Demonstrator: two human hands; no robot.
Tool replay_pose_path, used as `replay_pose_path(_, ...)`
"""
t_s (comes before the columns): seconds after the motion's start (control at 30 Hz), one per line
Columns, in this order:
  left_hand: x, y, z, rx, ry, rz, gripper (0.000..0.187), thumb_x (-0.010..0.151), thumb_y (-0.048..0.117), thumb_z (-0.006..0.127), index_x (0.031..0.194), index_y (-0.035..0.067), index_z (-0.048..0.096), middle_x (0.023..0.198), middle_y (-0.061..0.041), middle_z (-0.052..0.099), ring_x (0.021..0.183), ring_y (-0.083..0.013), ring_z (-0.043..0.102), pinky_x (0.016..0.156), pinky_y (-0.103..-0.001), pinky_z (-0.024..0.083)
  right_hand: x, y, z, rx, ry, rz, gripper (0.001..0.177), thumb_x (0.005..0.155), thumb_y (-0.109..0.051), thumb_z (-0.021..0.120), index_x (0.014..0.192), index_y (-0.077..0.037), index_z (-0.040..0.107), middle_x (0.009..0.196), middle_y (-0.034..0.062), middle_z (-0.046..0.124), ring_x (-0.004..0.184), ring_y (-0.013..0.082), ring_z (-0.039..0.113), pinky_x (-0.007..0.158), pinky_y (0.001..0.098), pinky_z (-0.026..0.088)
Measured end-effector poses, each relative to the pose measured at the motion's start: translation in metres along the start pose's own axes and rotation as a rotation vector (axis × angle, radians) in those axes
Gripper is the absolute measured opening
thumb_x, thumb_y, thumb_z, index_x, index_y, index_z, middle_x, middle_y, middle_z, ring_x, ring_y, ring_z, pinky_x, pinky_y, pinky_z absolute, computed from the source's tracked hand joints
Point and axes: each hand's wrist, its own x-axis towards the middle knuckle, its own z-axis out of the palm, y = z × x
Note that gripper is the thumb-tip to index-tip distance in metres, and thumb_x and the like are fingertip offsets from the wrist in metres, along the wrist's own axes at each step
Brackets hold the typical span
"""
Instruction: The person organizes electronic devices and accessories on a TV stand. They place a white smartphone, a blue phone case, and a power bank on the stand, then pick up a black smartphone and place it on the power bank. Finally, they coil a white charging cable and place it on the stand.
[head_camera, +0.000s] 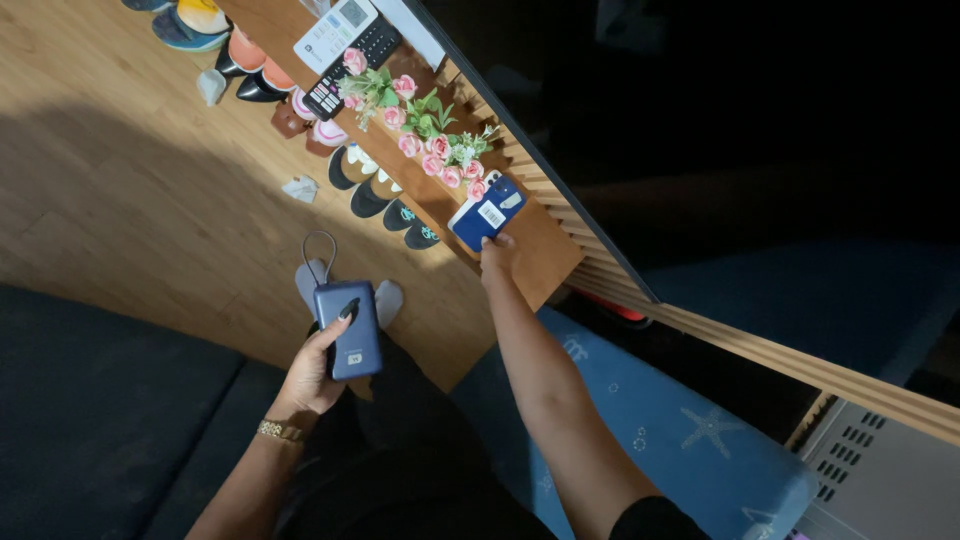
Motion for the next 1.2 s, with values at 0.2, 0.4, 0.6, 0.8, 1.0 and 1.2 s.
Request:
replay_pose_path(0.2, -0.043, 0.027, 0.029, 0.003, -0.001, 0.020, 0.029, 0.081, 0.030, 0.086, 0.093, 0.008, 0.071, 0.079, -0.006, 0.069, 0.070, -0.0194, 0.069, 0.071, -0.034, 0.057, -0.050, -0.033, -0.011, 0.022, -0.001, -0.028, 0.047, 0.085, -0.007, 0.081, 0.126, -0.007, 0.058, 0.111, 0.0191, 0.068, 0.099, 0.0388, 0.072, 0.072, 0.0488, 0.062)
replay_pose_path(0.4, -0.036, 0.023, 0.022, 0.007, 0.012, 0.029, 0.028, 0.081, 0.030, 0.086, 0.092, 0.009, 0.071, 0.079, -0.006, 0.070, 0.069, -0.0184, 0.070, 0.070, -0.033, 0.057, -0.079, -0.044, -0.004, 0.136, -0.050, -0.267, 0.070, 0.075, -0.012, 0.091, 0.127, 0.004, 0.046, 0.113, 0.0251, 0.061, 0.106, 0.0332, 0.063, 0.091, 0.0451, 0.055)
replay_pose_path(0.6, -0.055, 0.034, 0.039, 0.007, 0.032, 0.034, 0.027, 0.081, 0.028, 0.086, 0.092, 0.009, 0.071, 0.077, -0.007, 0.070, 0.068, -0.0201, 0.070, 0.071, -0.034, 0.057, -0.176, -0.120, -0.020, -0.517, 0.006, -0.143, 0.133, 0.053, -0.058, 0.097, 0.160, -0.018, 0.028, 0.152, 0.0257, 0.037, 0.138, 0.0420, 0.043, 0.111, 0.0564, 0.043)
replay_pose_path(0.8, -0.069, 0.040, 0.047, -0.020, 0.048, 0.036, 0.027, 0.081, 0.027, 0.086, 0.091, 0.007, 0.071, 0.078, -0.008, 0.070, 0.069, -0.0205, 0.070, 0.071, -0.035, 0.058, -0.170, -0.108, -0.015, -0.484, 0.053, -0.207, 0.124, 0.056, -0.053, 0.095, 0.158, -0.018, 0.034, 0.140, 0.0203, 0.038, 0.134, 0.0444, 0.041, 0.114, 0.0510, 0.034)
replay_pose_path(1.0, -0.070, 0.039, 0.046, -0.021, 0.048, 0.031, 0.026, 0.081, 0.027, 0.086, 0.089, 0.007, 0.071, 0.077, -0.009, 0.071, 0.068, -0.0207, 0.071, 0.071, -0.035, 0.058, -0.178, -0.127, -0.016, -0.483, 0.039, -0.223, 0.127, 0.054, -0.059, 0.094, 0.157, -0.013, 0.035, 0.139, 0.0216, 0.039, 0.136, 0.0486, 0.041, 0.111, 0.0562, 0.039)
replay_pose_path(1.2, -0.082, 0.049, 0.063, -0.033, 0.056, 0.034, 0.027, 0.080, 0.025, 0.086, 0.090, 0.007, 0.069, 0.078, -0.012, 0.071, 0.068, -0.0225, 0.071, 0.070, -0.036, 0.058, -0.169, -0.128, -0.001, -0.542, 0.090, -0.184, 0.131, 0.054, -0.057, 0.095, 0.155, -0.003, 0.033, 0.146, 0.0251, 0.035, 0.141, 0.0544, 0.035, 0.114, 0.0617, 0.037)
